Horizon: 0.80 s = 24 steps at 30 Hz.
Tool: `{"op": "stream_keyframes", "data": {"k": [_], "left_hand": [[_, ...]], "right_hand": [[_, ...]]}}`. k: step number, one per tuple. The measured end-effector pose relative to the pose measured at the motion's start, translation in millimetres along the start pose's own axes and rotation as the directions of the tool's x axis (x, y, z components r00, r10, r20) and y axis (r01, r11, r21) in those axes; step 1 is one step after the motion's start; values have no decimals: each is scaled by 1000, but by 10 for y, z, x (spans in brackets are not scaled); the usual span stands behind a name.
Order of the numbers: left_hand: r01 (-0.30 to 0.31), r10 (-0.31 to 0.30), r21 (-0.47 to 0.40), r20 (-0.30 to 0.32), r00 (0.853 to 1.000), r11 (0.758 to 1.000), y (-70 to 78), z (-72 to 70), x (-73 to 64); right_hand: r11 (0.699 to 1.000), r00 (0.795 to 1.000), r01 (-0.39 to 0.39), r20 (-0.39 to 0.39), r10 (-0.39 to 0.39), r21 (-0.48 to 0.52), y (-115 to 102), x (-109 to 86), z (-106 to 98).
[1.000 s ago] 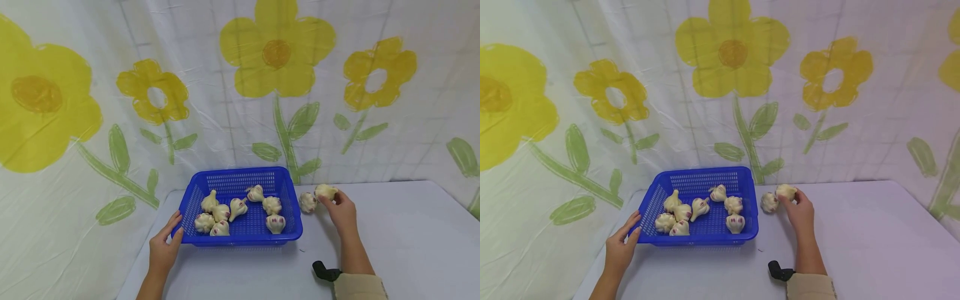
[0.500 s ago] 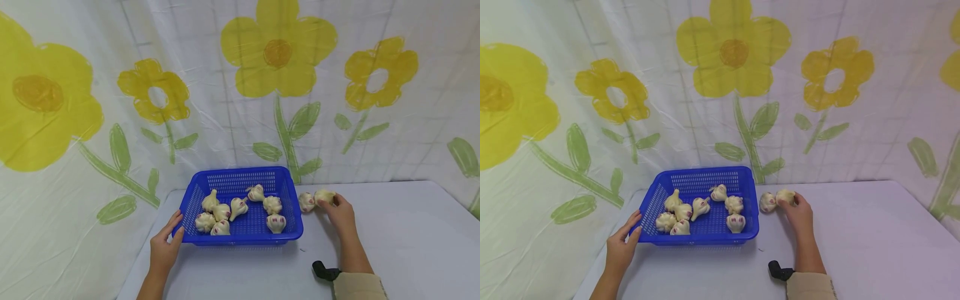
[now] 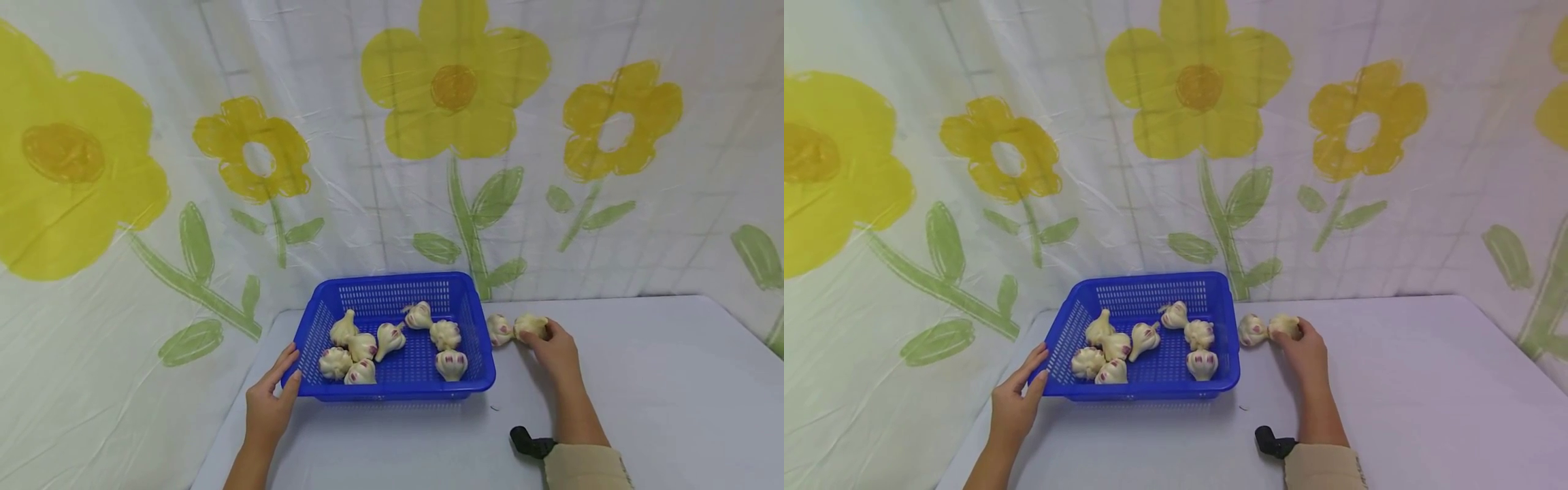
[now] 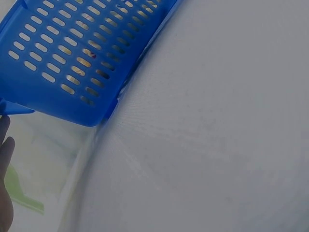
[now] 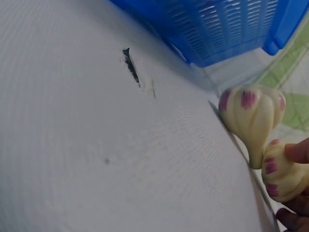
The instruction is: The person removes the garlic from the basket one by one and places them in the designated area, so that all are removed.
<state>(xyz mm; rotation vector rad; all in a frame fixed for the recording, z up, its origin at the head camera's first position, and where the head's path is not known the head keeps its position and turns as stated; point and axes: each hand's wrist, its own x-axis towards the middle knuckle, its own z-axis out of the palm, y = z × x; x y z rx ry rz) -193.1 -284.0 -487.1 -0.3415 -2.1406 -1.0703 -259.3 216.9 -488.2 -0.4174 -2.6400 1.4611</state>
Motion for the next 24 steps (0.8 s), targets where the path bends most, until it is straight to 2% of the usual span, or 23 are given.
{"op": "stream_keyframes", "data": {"k": [9,19,24], "left_hand": [[-41,41,-9,-22,999,999,-28,13,-8],[29,-29,-11,4,1000,1000,-18,-4,-20],[26,-26,-6,9,1000,1000,-8,-4,-11]], "right_hand": [[1000,1000,-12,14,12,-2,16,22,26],[1000,999,-26,22,26,2,-22,2,18],[1000,999,-25,32,24,18,-18,8,21]]}}
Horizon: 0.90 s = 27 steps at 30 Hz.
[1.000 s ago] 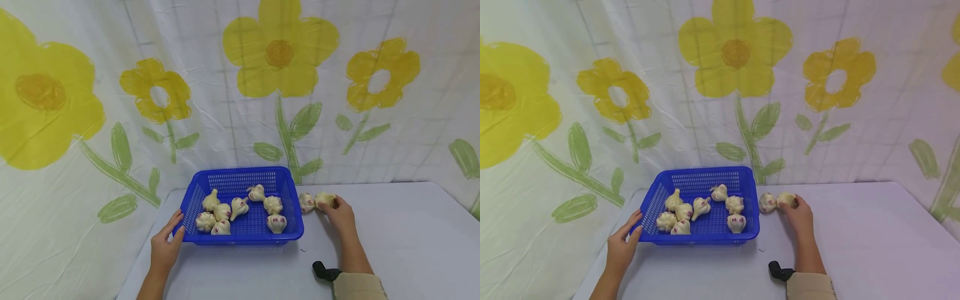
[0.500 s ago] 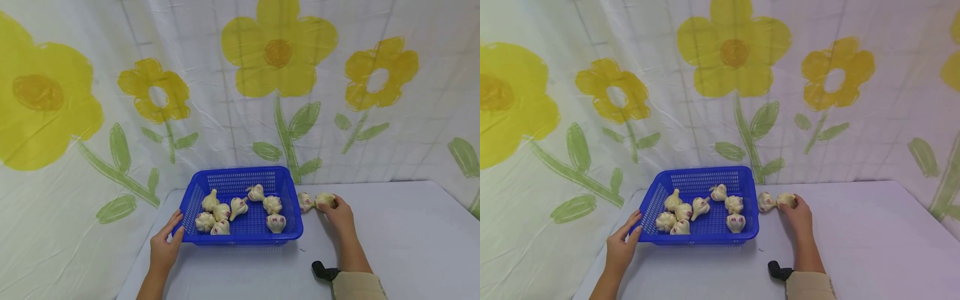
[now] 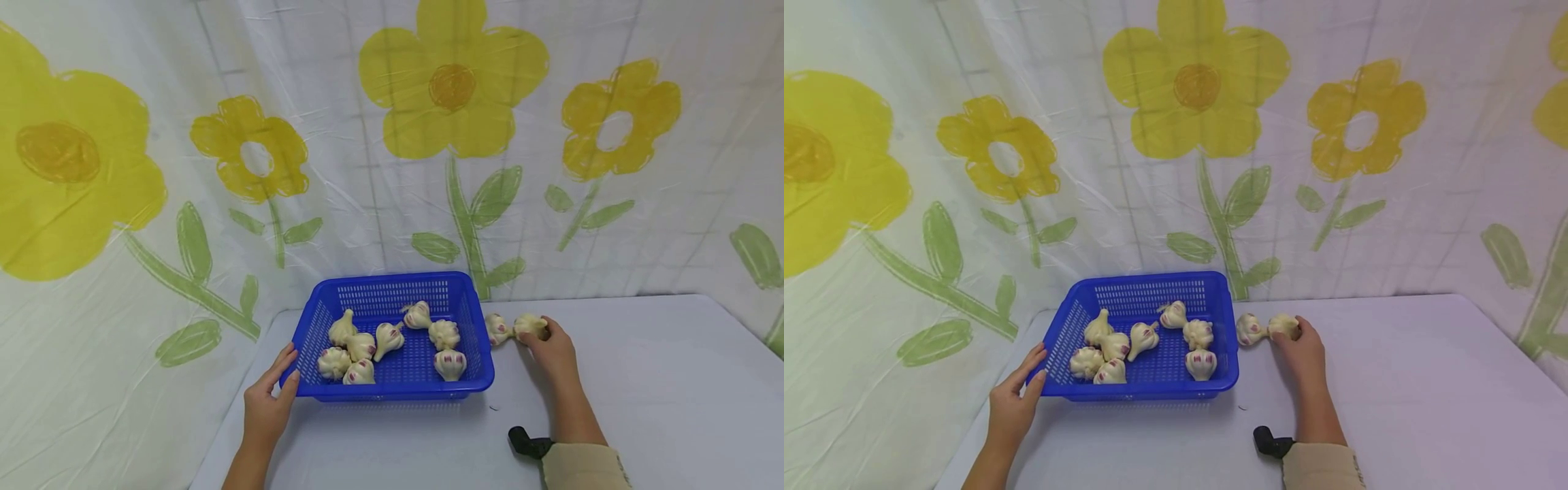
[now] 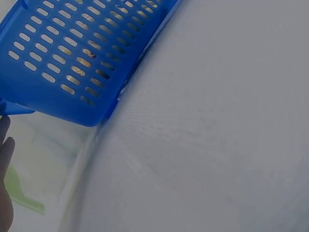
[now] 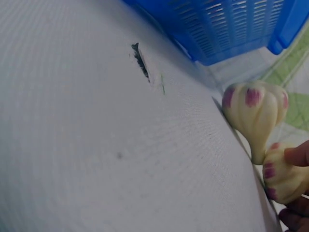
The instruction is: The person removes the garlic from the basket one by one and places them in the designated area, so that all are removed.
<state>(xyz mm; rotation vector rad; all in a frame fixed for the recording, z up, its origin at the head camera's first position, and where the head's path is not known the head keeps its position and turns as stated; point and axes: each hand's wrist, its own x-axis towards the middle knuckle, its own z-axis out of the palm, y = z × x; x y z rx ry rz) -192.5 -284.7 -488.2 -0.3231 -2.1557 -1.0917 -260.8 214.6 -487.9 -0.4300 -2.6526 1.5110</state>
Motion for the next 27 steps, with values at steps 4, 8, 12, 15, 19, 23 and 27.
{"op": "stream_keyframes", "data": {"k": [4,8,12,15,19,23,27], "left_hand": [[-7,7,-4,-8,1000,1000,-1,4,1],[-2,2,-2,-5,1000,1000,-10,6,-1],[-41,41,-10,-27,999,999,-5,17,4],[-81,80,-16,-51,995,997,-6,32,7],[-50,50,-17,-34,998,999,-14,26,-4],[-20,20,-11,-19,1000,1000,-22,17,-10],[-32,32,-13,-25,999,999,-16,19,-6]], "right_hand": [[1000,1000,4,-3,-4,5,0,-8,4],[1000,1000,6,-7,-6,5,7,-21,7],[1000,1000,9,-9,-9,9,13,-18,9],[1000,1000,14,-10,-13,9,25,-11,12],[1000,1000,12,-7,-11,4,52,-10,19],[1000,1000,13,-12,-12,14,58,-4,25],[1000,999,24,-22,-23,20,50,3,30]]}}
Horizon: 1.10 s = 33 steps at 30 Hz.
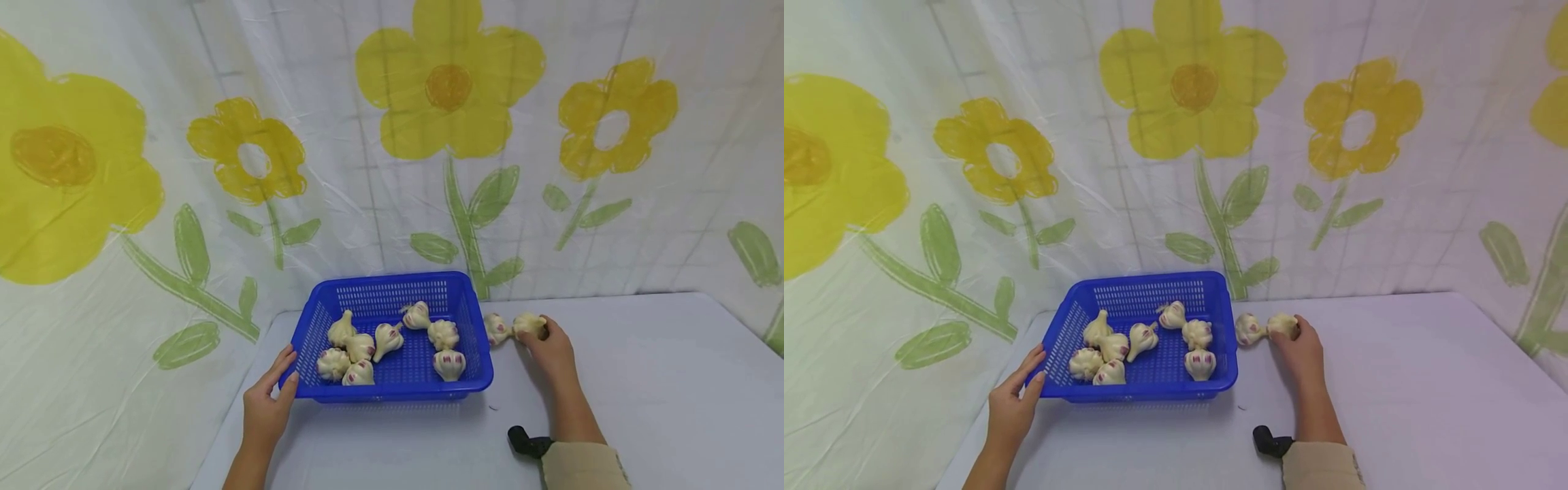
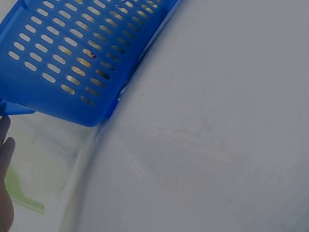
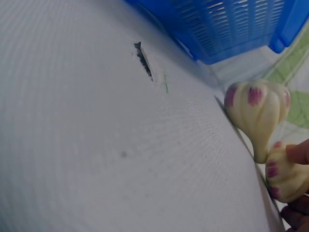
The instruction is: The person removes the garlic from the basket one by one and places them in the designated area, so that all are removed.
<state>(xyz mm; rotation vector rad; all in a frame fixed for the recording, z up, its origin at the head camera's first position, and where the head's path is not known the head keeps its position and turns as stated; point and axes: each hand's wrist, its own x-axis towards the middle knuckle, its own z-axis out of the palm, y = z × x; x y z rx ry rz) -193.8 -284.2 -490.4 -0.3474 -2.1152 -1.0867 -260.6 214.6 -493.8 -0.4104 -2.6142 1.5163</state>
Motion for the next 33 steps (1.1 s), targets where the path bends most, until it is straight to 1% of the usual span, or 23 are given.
{"op": "stream_keyframes", "data": {"k": [8,13,17,23,33], "left_hand": [[11,-11,-16,6,1000,1000,0,-3,-3],[12,-12,-2,8,1000,1000,2,-5,-5],[27,-28,12,18,999,1000,-9,-10,-13],[48,-49,20,31,998,999,-7,-19,-10],[50,-51,15,35,998,999,-1,-20,6]], "right_hand": [[1000,1000,-5,1,5,-8,4,-2,6],[1000,1000,-6,0,6,-15,11,9,9],[1000,1000,-6,3,6,-18,12,14,11],[1000,1000,-6,5,7,-13,-11,-1,5],[1000,1000,-13,4,13,9,-51,-21,-35]]}}
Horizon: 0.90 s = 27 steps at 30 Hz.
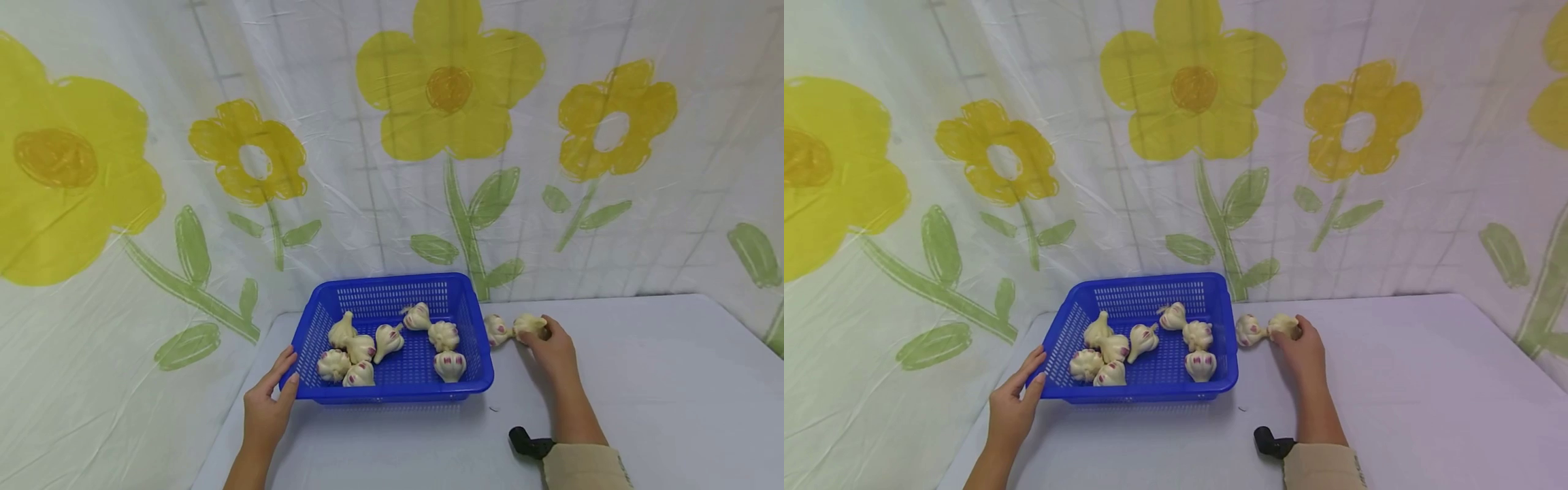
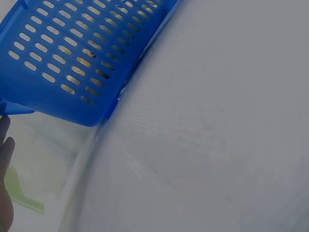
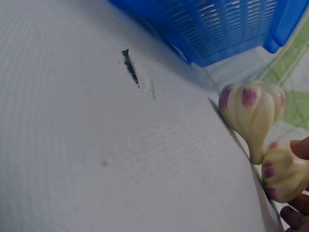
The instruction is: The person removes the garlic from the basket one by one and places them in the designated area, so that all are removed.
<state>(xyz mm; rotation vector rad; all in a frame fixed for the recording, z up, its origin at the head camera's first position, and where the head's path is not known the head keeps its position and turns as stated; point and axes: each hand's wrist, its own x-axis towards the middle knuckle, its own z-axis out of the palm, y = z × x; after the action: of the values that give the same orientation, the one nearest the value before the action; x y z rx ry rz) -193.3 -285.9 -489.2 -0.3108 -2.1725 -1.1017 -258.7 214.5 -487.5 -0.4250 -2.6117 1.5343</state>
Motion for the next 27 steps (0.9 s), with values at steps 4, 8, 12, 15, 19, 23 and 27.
{"op": "stream_keyframes", "data": {"k": [4,8,12,15,19,23,27], "left_hand": [[-4,4,2,0,1000,1000,3,-2,5],[-11,11,3,-1,1000,1000,-2,-2,9],[-11,11,-2,-2,1000,1000,-9,2,9],[-9,9,-7,-2,1000,1000,-14,7,5],[-8,8,-11,-4,1000,1000,-12,10,6],[-3,3,-10,-2,1000,1000,1,5,9],[1,-1,-8,-4,1000,1000,10,-3,3]], "right_hand": [[1000,1000,-13,9,13,20,0,1,-19],[998,999,-29,15,28,52,-34,4,-41],[996,999,-32,-5,33,82,-100,-9,-66],[993,999,-31,-27,34,110,-147,-37,-79],[992,999,6,-52,1,124,-211,-64,-104],[992,996,57,-79,-48,115,-301,-92,-129],[988,992,93,-91,-83,121,-433,-135,-136]]}}
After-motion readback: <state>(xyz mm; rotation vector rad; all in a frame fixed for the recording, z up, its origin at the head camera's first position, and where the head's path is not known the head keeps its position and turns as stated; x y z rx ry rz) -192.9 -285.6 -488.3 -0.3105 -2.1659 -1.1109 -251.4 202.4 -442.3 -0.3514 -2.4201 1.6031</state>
